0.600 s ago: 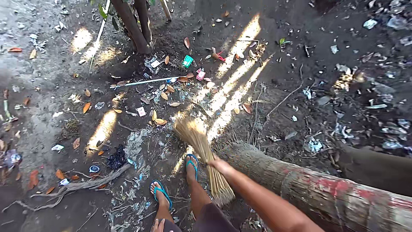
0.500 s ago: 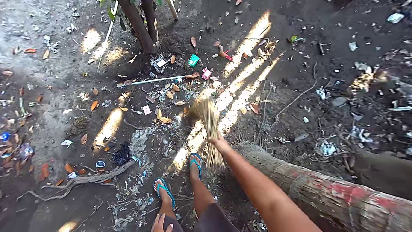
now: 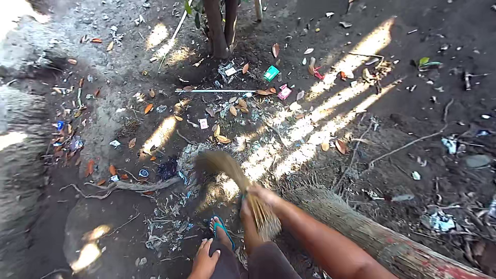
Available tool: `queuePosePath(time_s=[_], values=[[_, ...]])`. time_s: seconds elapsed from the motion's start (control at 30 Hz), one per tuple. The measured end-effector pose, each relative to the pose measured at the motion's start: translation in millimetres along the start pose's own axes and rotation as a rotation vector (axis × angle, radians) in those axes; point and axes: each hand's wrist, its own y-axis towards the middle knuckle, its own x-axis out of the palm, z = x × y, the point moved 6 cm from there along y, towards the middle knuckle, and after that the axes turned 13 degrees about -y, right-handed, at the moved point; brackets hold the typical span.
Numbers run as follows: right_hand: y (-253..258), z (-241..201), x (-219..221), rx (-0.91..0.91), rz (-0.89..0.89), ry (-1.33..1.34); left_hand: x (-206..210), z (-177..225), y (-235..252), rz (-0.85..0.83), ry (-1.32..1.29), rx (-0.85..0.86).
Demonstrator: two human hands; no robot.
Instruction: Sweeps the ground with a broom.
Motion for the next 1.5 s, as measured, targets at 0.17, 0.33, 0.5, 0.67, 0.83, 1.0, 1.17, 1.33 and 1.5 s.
queuePosePath(time_s=[0.17,0.33,0.5,0.67,0.83,1.0,1.17,1.33,1.5], values=[[32,-30,28,-0.119,0.225,0.279,1,-26,-7,0.017,-0.111,-0.050],[-45,13,98,-0.062,-0.088,0.238,-10,-19,-11,0.027,-0.158,-0.033],[25,-50,46,-0.021,-0.039,-0.025,-25,22,0,-0.021,-0.009,0.040],[100,-130,16,-0.228,0.493,0.454,-20,58,10,-0.143,0.137,0.020],[15,-152,36,-0.237,0.266,0.474,-32,93,53,-0.140,0.427,0.024],[29,-155,61,-0.006,-0.069,0.327,-89,123,83,-0.090,0.547,0.061],[123,-192,22,-0.086,0.343,0.325,-120,136,99,-0.171,0.613,0.032],[81,-179,68,-0.167,0.304,0.432,-142,153,105,-0.214,0.619,0.026],[41,-151,40,0.102,-0.025,0.214,-144,158,115,-0.250,0.656,0.049]])
